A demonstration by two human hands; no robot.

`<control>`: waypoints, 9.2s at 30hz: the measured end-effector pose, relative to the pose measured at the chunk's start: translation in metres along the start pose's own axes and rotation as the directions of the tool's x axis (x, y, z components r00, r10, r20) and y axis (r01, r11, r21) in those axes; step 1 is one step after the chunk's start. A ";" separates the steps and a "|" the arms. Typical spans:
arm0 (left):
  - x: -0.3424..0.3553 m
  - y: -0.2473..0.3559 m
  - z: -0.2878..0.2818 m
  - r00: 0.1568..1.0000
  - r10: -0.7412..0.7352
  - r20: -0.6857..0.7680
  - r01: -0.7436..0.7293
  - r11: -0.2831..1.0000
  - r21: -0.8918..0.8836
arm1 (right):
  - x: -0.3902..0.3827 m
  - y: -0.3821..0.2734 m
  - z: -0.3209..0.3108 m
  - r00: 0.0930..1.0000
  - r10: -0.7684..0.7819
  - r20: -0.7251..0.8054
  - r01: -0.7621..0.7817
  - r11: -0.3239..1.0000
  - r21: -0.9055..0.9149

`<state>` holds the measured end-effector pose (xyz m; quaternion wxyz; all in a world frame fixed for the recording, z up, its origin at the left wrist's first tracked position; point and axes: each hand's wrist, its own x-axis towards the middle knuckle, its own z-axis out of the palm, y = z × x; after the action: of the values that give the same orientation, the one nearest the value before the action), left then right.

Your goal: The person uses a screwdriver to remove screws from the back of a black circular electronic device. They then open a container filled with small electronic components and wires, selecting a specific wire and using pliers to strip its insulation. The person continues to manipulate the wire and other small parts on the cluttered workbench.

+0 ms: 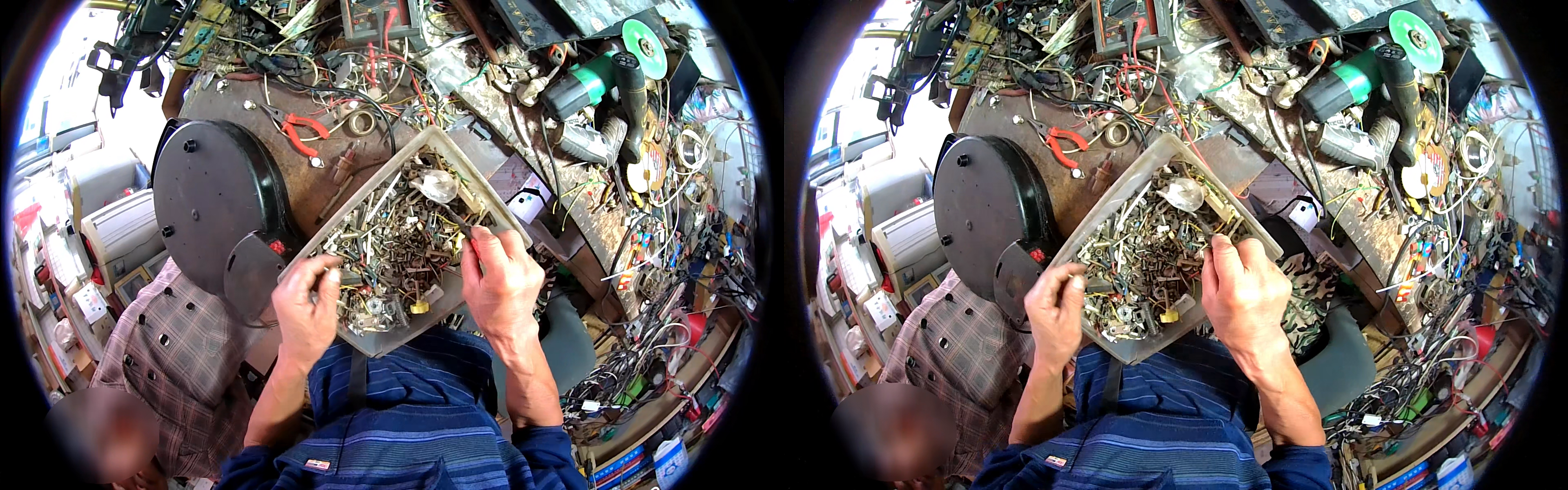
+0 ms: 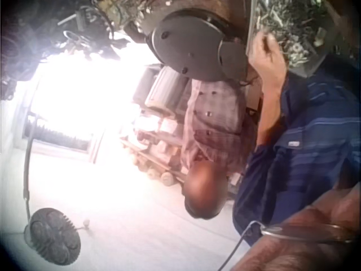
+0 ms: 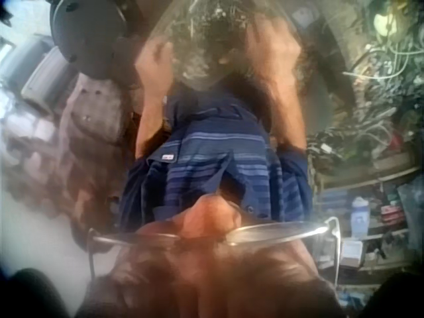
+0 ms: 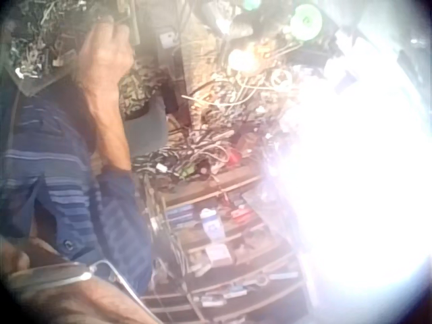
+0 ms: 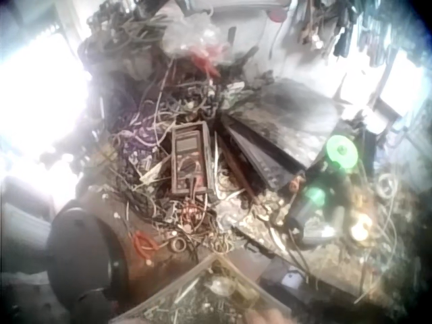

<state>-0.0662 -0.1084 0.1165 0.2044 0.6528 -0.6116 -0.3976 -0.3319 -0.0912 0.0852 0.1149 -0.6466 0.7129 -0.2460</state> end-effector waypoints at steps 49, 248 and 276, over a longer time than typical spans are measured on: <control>-0.004 -0.022 0.023 0.959 0.281 0.044 -0.285 0.953 0.107 | -0.017 -0.026 -0.037 0.994 0.081 0.077 -0.091 0.988 0.127; -0.012 -0.026 0.039 0.930 0.318 -0.186 -0.273 0.934 0.232 | -0.024 -0.015 -0.019 0.930 -0.207 0.305 0.129 0.958 0.257; -0.014 -0.024 0.039 0.932 0.298 -0.206 -0.246 0.938 0.245 | -0.007 0.003 -0.052 0.935 -0.164 0.314 0.036 0.926 0.377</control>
<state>-0.0806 -0.0823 0.0786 0.2582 0.6228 -0.7067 -0.2147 -0.3590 -0.0733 0.1272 0.3411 -0.6825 0.5897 -0.2647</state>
